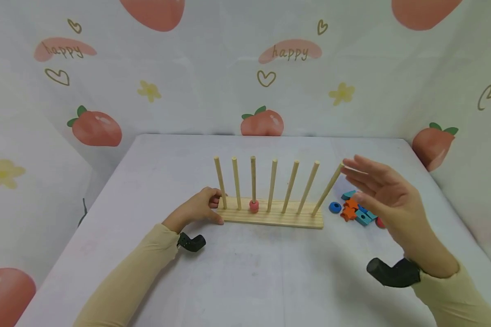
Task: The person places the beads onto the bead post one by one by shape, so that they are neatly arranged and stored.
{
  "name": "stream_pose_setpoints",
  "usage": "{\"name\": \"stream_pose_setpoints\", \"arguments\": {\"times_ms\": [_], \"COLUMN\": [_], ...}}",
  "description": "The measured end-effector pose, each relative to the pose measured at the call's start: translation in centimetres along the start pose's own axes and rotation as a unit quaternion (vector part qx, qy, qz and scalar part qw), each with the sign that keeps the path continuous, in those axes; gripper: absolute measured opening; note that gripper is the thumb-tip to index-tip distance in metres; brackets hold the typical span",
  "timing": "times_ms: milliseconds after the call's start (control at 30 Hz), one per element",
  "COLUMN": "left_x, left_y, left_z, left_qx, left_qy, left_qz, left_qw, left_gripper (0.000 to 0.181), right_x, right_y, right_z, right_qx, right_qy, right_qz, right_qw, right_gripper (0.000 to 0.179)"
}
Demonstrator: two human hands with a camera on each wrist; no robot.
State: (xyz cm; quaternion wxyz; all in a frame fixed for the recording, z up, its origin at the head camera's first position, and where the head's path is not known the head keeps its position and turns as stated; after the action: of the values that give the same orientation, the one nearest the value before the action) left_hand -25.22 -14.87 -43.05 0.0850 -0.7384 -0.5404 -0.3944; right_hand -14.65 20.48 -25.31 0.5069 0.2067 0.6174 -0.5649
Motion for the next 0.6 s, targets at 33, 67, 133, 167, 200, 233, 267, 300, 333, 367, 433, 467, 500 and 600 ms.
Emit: {"name": "stream_pose_setpoints", "arguments": {"times_ms": [33,67,133,167,200,233,267,300,333,367,433,467,500,600], "left_x": [0.0,0.0,0.1,0.2,0.2,0.2,0.3,0.3,0.4,0.4,0.4,0.5,0.5,0.4], "left_y": [0.0,0.0,0.0,0.0,0.1,0.1,0.1,0.1,0.1,0.1,0.1,0.1,0.1,0.2], "left_z": [0.0,0.0,0.0,0.0,0.0,0.0,0.0,0.0,0.0,0.0,0.0,0.1,0.1,0.2], "left_qx": [0.001,0.001,0.001,0.000,0.000,0.000,0.000,-0.001,-0.001,-0.001,-0.001,-0.002,-0.003,-0.004], "left_qy": [-0.001,-0.001,0.002,0.002,0.003,0.005,0.006,0.004,0.005,0.005,0.007,0.008,0.009,0.012], "left_qz": [0.001,0.001,0.002,0.004,0.003,0.003,0.002,0.005,0.004,0.004,0.007,0.009,0.012,0.013], "left_qw": [1.0000,1.0000,1.0000,1.0000,1.0000,1.0000,1.0000,1.0000,1.0000,1.0000,1.0000,0.9999,0.9999,0.9998], "left_gripper": [0.077,0.077,0.077,0.077,0.076,0.076,0.076,0.076,0.076,0.076,0.075,0.075,0.075,0.075], "right_x": [-0.3,-0.6,-0.9,-1.0,-1.0,-0.9,-0.8,-0.6,-0.3,0.1,1.1,1.6,2.2,4.0], "right_y": [0.2,0.3,0.7,0.8,1.0,1.1,1.3,1.4,1.6,1.8,2.2,2.4,2.6,3.4], "right_z": [-0.8,-1.5,-2.9,-3.5,-4.1,-4.6,-5.2,-5.7,-6.1,-6.6,-7.5,-7.9,-8.2,-9.0], "right_qx": [0.018,0.038,0.066,0.074,0.077,0.079,0.079,0.078,0.076,0.079,0.085,0.089,0.092,0.095], "right_qy": [0.001,0.009,0.011,0.007,0.000,-0.006,-0.011,-0.015,-0.017,-0.008,0.010,0.026,0.044,0.113], "right_qz": [-0.003,0.001,0.008,0.008,0.006,0.004,0.003,0.001,0.000,0.004,0.020,0.032,0.046,0.097], "right_qw": [0.9998,0.9992,0.9977,0.9972,0.9970,0.9968,0.9968,0.9969,0.9970,0.9969,0.9961,0.9951,0.9937,0.9843], "right_gripper": [0.057,0.056,0.055,0.055,0.054,0.054,0.054,0.054,0.054,0.054,0.053,0.052,0.052,0.051]}}
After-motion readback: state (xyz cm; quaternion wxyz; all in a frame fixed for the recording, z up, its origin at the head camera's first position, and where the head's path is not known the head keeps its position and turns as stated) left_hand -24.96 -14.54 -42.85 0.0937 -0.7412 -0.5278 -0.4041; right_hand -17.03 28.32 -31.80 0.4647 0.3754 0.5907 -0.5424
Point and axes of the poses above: each hand's wrist, its own y-axis away from the middle knuckle, its own z-axis out of the palm, x = y × z, the point moved 7 cm from there along -y, towards the middle knuckle, and after that the axes turned 10 degrees about -y, right-handed, at the moved point
